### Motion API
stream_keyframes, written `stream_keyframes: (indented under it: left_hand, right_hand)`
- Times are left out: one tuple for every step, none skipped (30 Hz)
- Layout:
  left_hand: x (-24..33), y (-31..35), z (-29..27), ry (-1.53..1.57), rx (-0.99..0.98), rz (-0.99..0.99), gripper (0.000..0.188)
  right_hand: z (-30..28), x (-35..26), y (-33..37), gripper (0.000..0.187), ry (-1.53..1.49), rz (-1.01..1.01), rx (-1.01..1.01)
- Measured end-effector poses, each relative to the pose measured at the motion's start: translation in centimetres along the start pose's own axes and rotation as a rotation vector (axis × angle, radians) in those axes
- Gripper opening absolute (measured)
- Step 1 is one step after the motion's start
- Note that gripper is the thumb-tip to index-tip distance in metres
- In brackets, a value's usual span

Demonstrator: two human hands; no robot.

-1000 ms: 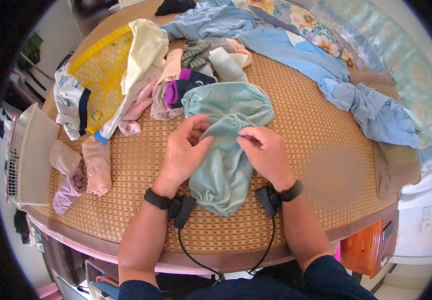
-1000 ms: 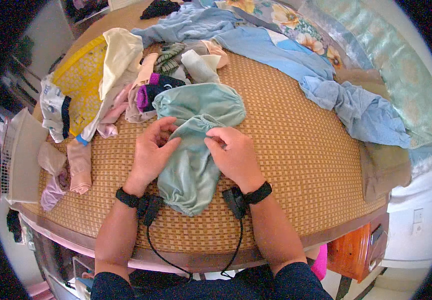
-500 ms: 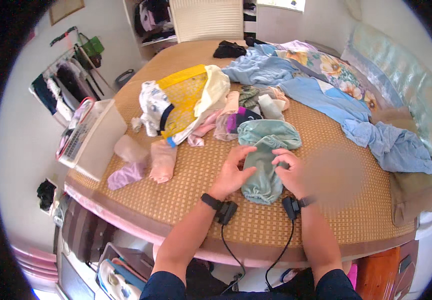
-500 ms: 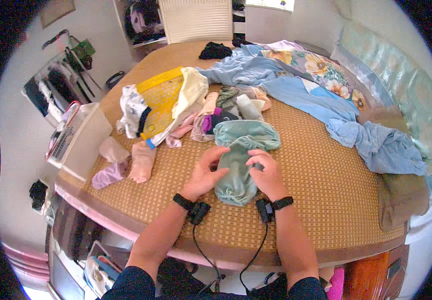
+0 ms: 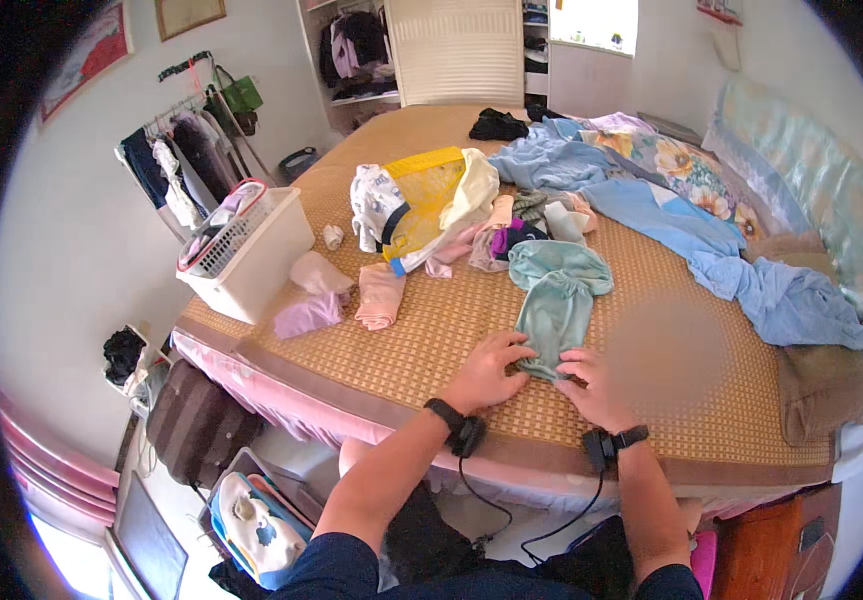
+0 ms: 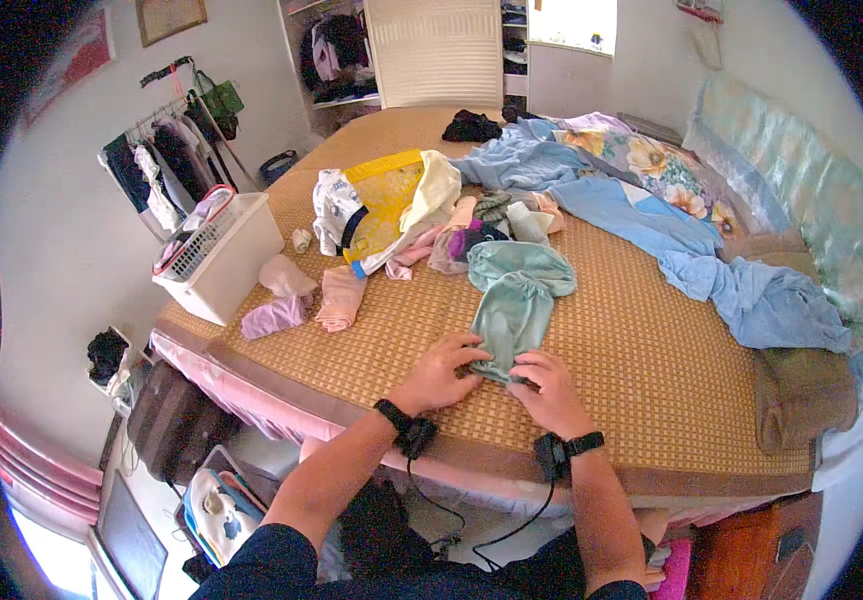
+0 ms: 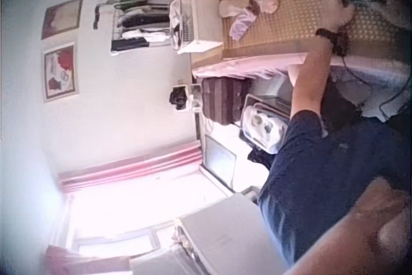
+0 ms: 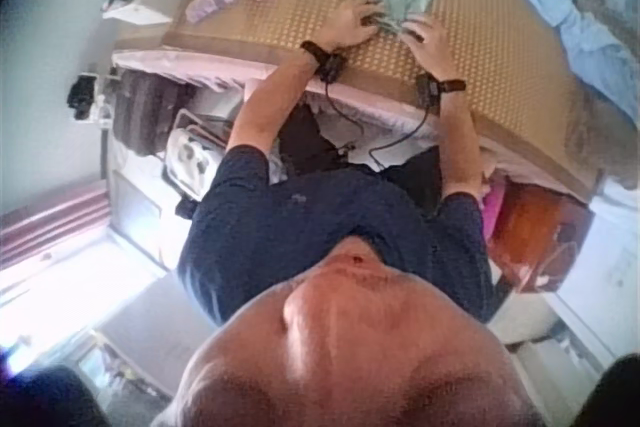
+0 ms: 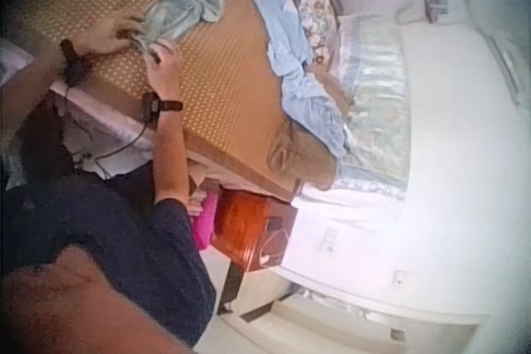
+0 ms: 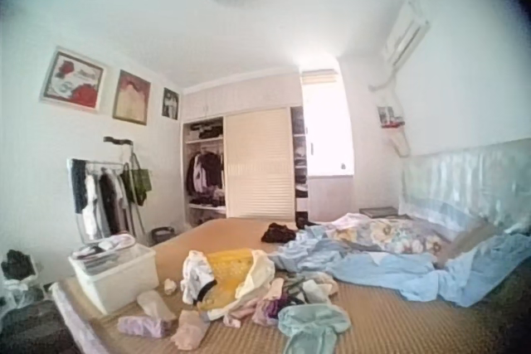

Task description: Folding small items of clothing on a bed and placing them into a pink storage bin.

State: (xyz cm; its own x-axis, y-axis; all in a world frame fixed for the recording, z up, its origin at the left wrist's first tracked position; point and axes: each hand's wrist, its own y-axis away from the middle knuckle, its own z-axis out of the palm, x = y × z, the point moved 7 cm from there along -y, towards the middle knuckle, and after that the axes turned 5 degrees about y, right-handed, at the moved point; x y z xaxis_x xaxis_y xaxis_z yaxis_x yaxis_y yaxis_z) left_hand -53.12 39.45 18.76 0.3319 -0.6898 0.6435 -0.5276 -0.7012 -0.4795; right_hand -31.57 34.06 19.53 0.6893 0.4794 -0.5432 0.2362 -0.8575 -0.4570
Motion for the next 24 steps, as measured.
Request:
stream_keyframes:
  left_hand:
    - [-0.2, 0.1, 0.1, 0.026, 0.006, 0.008, 0.045]
    - [-0.6, 0.4, 0.2, 0.024, 0.009, 0.009, 0.045]
    - [-0.2, 0.4, 0.3, 0.031, 0.000, 0.013, 0.044]
    - [0.1, 0.6, 0.4, 0.040, -0.011, 0.016, 0.043]
    - [0.4, 1.3, 0.5, 0.047, -0.012, 0.011, 0.043]
    - [2.7, 1.3, 0.1, 0.028, 0.009, 0.057, 0.043]
    - [4.1, 1.8, -0.6, 0.003, 0.037, 0.095, 0.044]
    - [4.1, 2.2, -0.6, 0.016, 0.031, 0.089, 0.044]
    - [4.3, 2.6, -0.9, -0.007, 0.035, 0.104, 0.045]
    - [4.3, 2.7, -0.9, -0.026, 0.035, 0.124, 0.047]
    - [4.3, 2.9, -0.9, -0.008, 0.027, 0.123, 0.047]
    - [4.5, 3.0, -0.9, -0.018, 0.026, 0.118, 0.049]
    - [4.9, 3.2, -0.8, -0.027, 0.022, 0.112, 0.051]
    - [5.2, 3.1, -0.9, -0.011, 0.044, 0.126, 0.051]
    - [5.3, 3.2, -1.0, 0.010, 0.032, 0.122, 0.051]
    - [5.2, 3.4, -1.1, -0.004, 0.020, 0.111, 0.050]
    - [5.0, 3.7, -0.9, -0.019, 0.007, 0.100, 0.049]
    - [4.7, 3.7, -0.9, -0.025, 0.026, 0.100, 0.040]
    - [4.3, 4.0, -0.7, -0.015, 0.020, 0.098, 0.040]
    - [3.9, 4.2, -0.5, -0.017, 0.025, 0.096, 0.035]
    - [3.9, 4.1, -0.3, -0.019, 0.030, 0.099, 0.030]
    - [3.9, 4.0, -0.1, -0.014, 0.028, 0.102, 0.030]
    - [3.9, 3.9, 0.0, -0.011, 0.050, 0.094, 0.024]
    - [4.1, 4.0, 0.0, -0.008, 0.071, 0.084, 0.020]
  right_hand:
    - [0.0, 0.2, -0.1, 0.027, -0.023, -0.005, 0.020]
    - [-0.1, 0.4, 0.1, 0.023, -0.045, -0.009, 0.038]
    - [-0.3, 0.0, 0.2, 0.023, -0.045, -0.007, 0.035]
    - [-0.5, -0.3, 0.4, 0.020, -0.084, -0.010, 0.049]
    - [-0.7, -0.6, 0.6, 0.018, -0.122, -0.010, 0.062]
    - [-1.2, -0.2, 1.3, 0.018, -0.112, 0.010, 0.063]
    - [-1.3, -0.3, 1.7, 0.017, -0.191, 0.008, 0.045]
    - [-1.3, -0.3, 2.2, 0.017, -0.268, 0.008, 0.027]
    - [-1.5, -0.5, 2.6, 0.017, -0.265, 0.021, 0.022]
    - [-1.8, -0.7, 2.8, 0.017, -0.270, 0.036, 0.001]
    - [-1.9, -0.7, 3.0, 0.016, -0.274, 0.052, -0.019]
    - [-1.7, -0.5, 3.2, 0.018, -0.289, 0.092, -0.031]
    - [-1.7, -0.3, 3.3, 0.018, -0.280, 0.117, -0.032]
    - [-1.6, -0.3, 3.3, 0.019, -0.307, 0.108, -0.035]
    - [-1.5, -0.5, 3.2, 0.021, -0.337, 0.097, -0.040]
    - [-1.5, -1.2, 3.0, 0.021, -0.333, 0.120, -0.045]
    - [-1.8, -2.0, 2.9, 0.023, -0.314, 0.125, -0.029]
    - [-2.2, -2.7, 2.6, 0.024, -0.293, 0.121, -0.011]
    - [-2.3, -2.9, 2.6, 0.024, -0.290, 0.132, -0.013]
    - [-2.5, -3.5, 2.7, 0.027, -0.249, 0.073, -0.015]
    - [-2.7, -3.9, 2.7, 0.029, -0.205, 0.011, -0.014]
    - [-2.7, -3.4, 2.9, 0.029, -0.201, 0.016, -0.013]
    - [-2.1, -2.6, 3.1, 0.027, -0.163, 0.014, -0.041]
    - [-1.7, -2.1, 3.2, 0.024, -0.126, 0.013, -0.071]
